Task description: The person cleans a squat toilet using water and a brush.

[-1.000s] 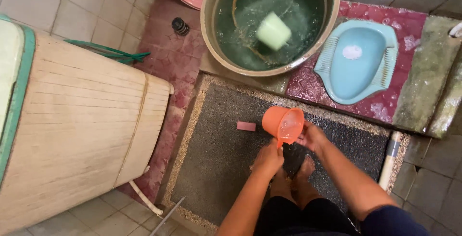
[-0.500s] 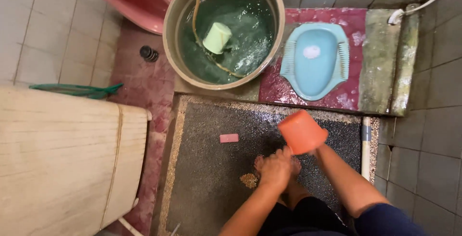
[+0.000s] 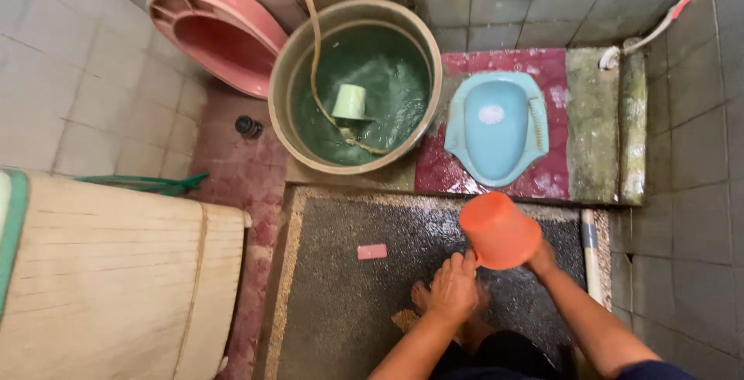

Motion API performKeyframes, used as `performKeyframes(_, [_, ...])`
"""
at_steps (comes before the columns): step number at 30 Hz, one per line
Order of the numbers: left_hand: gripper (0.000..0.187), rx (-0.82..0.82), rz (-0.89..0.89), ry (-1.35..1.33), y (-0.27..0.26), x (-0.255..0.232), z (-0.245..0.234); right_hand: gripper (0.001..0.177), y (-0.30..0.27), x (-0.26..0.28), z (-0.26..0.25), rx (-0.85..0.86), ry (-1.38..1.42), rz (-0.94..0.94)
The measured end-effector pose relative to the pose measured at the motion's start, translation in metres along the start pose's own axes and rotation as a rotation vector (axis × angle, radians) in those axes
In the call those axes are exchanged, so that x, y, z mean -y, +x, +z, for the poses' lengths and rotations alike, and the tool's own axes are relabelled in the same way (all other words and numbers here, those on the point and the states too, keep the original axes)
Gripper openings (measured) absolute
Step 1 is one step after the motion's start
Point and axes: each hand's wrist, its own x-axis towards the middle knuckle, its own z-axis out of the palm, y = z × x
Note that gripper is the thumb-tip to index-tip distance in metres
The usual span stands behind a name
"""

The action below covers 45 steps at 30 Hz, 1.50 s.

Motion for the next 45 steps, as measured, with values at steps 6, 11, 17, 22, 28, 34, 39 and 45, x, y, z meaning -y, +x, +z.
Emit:
performKeyframes(6, [0.043, -0.152, -0.122, -0.107, 0.003, 0.024, -0.038, 0.042, -0.045, 0.118, 0.051, 0.304, -1.263, -0.074])
performKeyframes(11, [0.042, -0.277, -0.267, -0.127, -0.015, 0.066, -0.068, 0.040, 0.029, 0.085, 0.090, 0.546, -0.702, -0.088])
performKeyframes(17, [0.025, -0.528, -0.426, -0.453, -0.022, 0.171, -0.053, 0.041, -0.059, 0.169, 0.251, 0.675, -1.276, -0.439])
performKeyframes(22, [0.028, -0.730, -0.492, -0.583, -0.021, 0.247, -0.061, 0.047, -0.145, 0.249, 0.349, 0.697, -1.635, -0.436])
performKeyframes(28, [0.031, -0.654, -0.510, -1.315, 0.007, 0.253, -0.151, 0.022, -0.050, 0.336, 0.452, 0.608, -0.853, -1.088])
performKeyframes(34, [0.020, -0.536, -0.459, -1.302, 0.055, 0.244, -0.215, 0.027, -0.043, 0.519, 0.510, 0.246, -0.603, -1.562])
performKeyframes(39, [0.023, -0.412, -0.377, -1.372, 0.100, 0.261, -0.221, 0.018, 0.006, 0.625, 0.528, 0.132, -0.642, -1.125])
performKeyframes(45, [0.021, -0.336, -0.439, -1.350, 0.139, 0.291, -0.223, 0.026, 0.136, 0.708, 0.543, -0.275, -0.723, -1.571])
